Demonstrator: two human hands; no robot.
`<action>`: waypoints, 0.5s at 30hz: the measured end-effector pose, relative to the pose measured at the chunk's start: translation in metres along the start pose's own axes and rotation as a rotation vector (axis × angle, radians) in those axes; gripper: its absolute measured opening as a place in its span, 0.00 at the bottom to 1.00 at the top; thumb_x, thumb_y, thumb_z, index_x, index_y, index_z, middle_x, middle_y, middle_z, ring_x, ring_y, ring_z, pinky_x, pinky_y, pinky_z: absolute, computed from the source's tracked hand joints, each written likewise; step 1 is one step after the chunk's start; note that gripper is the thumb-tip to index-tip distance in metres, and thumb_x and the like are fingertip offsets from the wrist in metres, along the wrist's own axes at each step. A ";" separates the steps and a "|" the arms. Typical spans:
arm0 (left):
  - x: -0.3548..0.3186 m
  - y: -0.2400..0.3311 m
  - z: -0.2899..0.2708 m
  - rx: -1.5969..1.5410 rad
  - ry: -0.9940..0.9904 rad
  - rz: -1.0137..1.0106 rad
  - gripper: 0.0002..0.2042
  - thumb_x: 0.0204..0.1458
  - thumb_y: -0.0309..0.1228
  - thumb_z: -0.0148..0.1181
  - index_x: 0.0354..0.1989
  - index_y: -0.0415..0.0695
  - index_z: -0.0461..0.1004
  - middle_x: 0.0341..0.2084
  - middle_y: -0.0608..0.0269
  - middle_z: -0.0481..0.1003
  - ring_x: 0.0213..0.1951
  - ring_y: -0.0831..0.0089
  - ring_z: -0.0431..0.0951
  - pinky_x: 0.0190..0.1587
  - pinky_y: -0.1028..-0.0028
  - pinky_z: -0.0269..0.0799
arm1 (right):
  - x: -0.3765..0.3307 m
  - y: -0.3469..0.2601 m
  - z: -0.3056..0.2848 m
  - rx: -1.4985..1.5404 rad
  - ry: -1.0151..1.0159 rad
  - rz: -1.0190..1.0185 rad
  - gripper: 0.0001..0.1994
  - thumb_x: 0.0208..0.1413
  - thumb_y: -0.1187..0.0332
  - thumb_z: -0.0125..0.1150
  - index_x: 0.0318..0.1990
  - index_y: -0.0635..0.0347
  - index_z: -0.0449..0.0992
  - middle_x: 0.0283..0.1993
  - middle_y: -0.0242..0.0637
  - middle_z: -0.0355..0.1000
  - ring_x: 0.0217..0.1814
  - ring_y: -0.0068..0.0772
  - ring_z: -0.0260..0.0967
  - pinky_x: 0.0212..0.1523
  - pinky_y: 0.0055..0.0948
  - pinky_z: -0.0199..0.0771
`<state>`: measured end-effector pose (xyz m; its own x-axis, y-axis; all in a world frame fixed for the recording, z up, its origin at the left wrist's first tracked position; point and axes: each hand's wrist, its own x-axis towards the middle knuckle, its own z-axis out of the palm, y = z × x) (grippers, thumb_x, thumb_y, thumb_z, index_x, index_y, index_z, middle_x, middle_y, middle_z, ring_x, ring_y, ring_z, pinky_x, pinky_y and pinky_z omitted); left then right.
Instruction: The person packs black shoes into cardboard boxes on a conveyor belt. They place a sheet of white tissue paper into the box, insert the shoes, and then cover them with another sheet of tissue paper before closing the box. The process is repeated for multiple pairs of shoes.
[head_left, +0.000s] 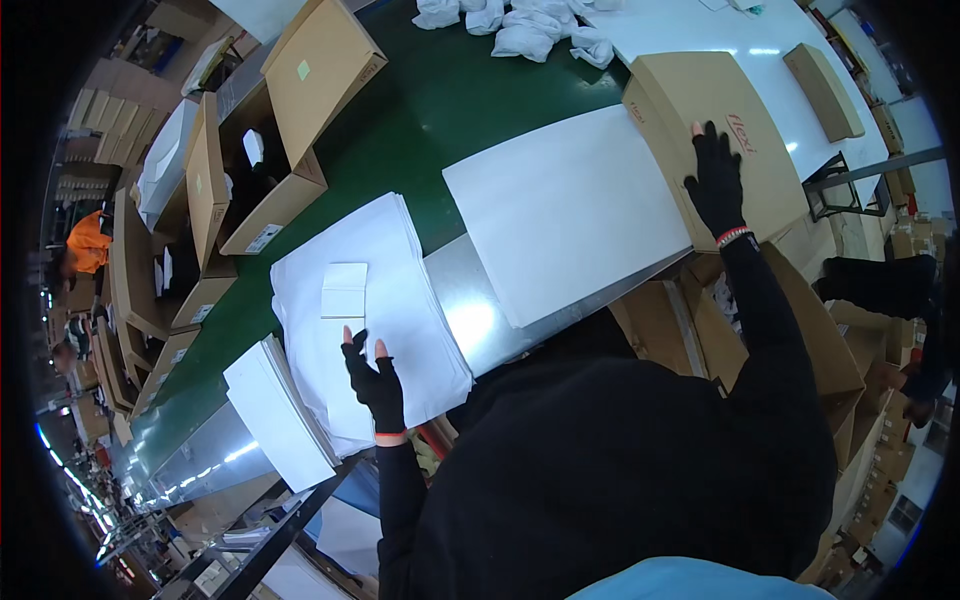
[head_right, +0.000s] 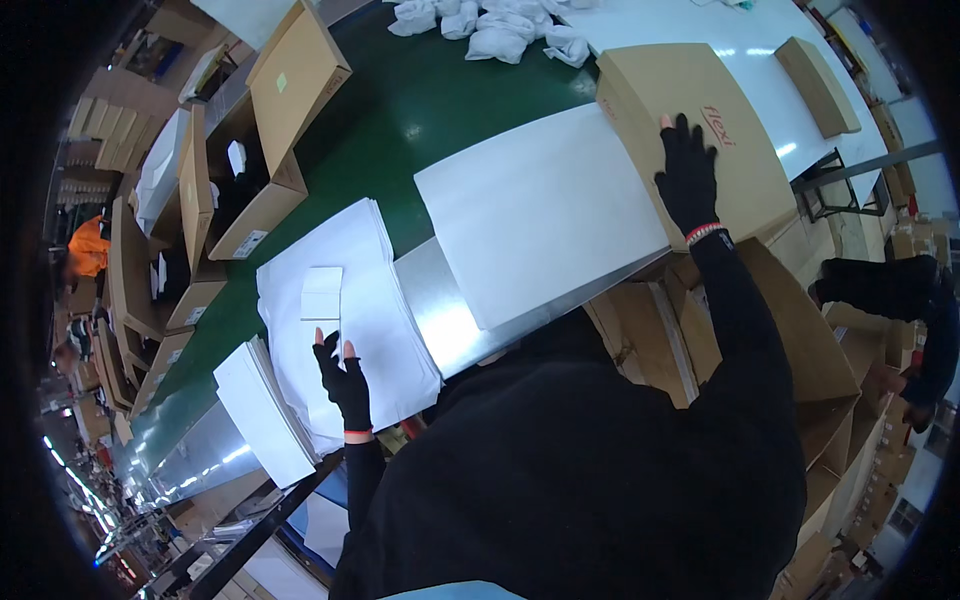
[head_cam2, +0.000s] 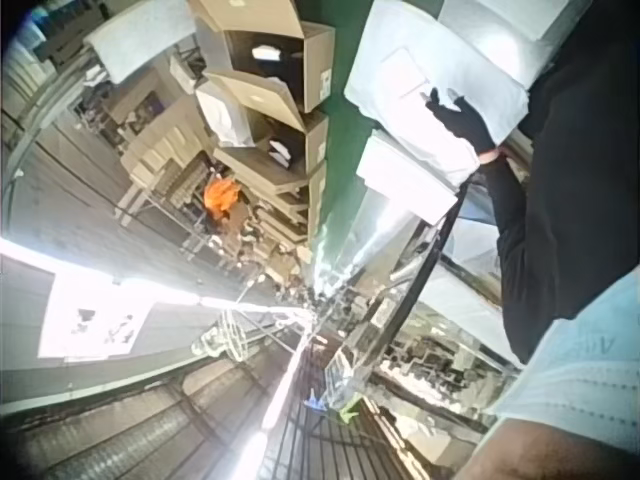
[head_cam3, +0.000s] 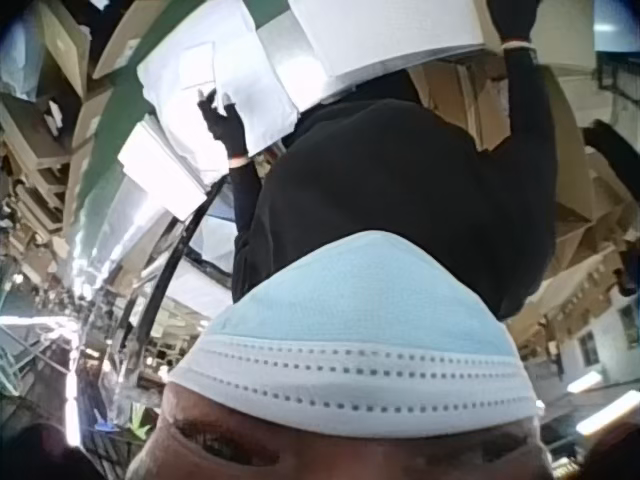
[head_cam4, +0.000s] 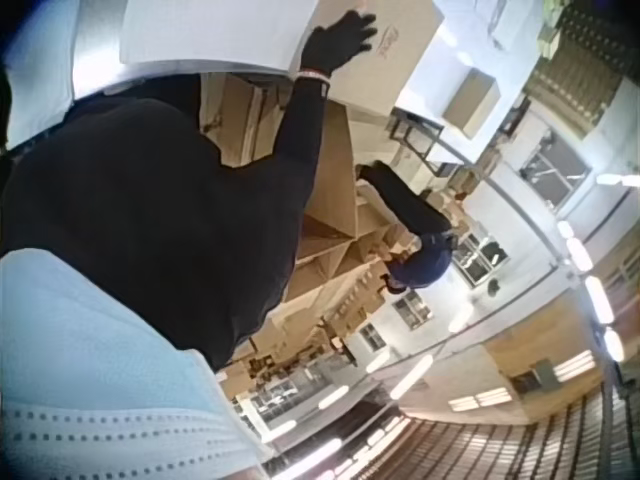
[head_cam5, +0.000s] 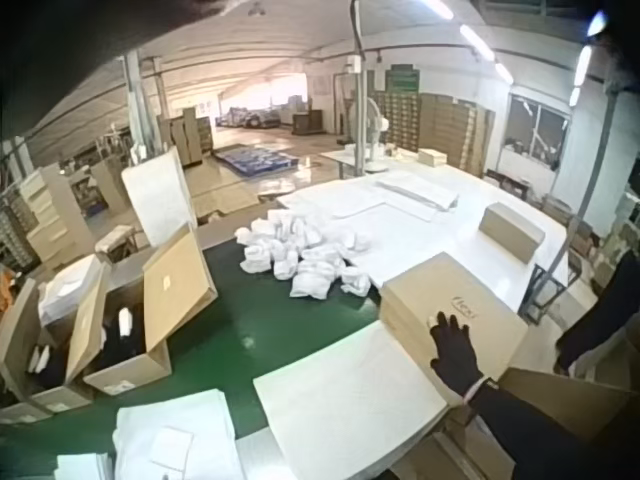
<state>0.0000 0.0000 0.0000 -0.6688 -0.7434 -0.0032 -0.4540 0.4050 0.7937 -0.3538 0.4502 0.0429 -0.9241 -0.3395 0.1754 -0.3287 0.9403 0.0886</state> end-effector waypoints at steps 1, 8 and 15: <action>-0.008 -0.013 0.001 0.170 0.101 0.125 0.28 0.55 0.29 0.58 0.65 0.42 0.59 0.56 0.50 0.68 0.57 0.59 0.67 0.60 0.65 0.60 | -0.011 -0.008 -0.019 -0.130 -0.094 0.066 0.50 0.46 0.64 0.67 0.73 0.46 0.37 0.75 0.45 0.38 0.75 0.57 0.39 0.61 0.65 0.52; -0.006 -0.069 0.019 0.694 0.077 0.294 0.31 0.53 0.32 0.59 0.65 0.39 0.56 0.63 0.48 0.59 0.65 0.50 0.55 0.66 0.55 0.47 | 0.013 0.053 0.019 -0.095 0.016 0.084 0.50 0.43 0.66 0.68 0.72 0.40 0.40 0.75 0.38 0.42 0.72 0.58 0.45 0.57 0.65 0.59; -0.007 -0.066 0.022 0.726 0.106 0.332 0.30 0.56 0.35 0.55 0.66 0.39 0.56 0.64 0.49 0.59 0.66 0.52 0.55 0.67 0.56 0.47 | -0.005 0.116 0.013 0.020 -0.156 0.202 0.48 0.46 0.59 0.68 0.72 0.40 0.43 0.74 0.40 0.43 0.74 0.56 0.43 0.64 0.63 0.50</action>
<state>0.0214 -0.0098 -0.0657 -0.7934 -0.5550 0.2499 -0.5347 0.8317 0.1495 -0.3899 0.5612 0.0399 -0.9898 -0.1383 0.0338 -0.1366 0.9895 0.0471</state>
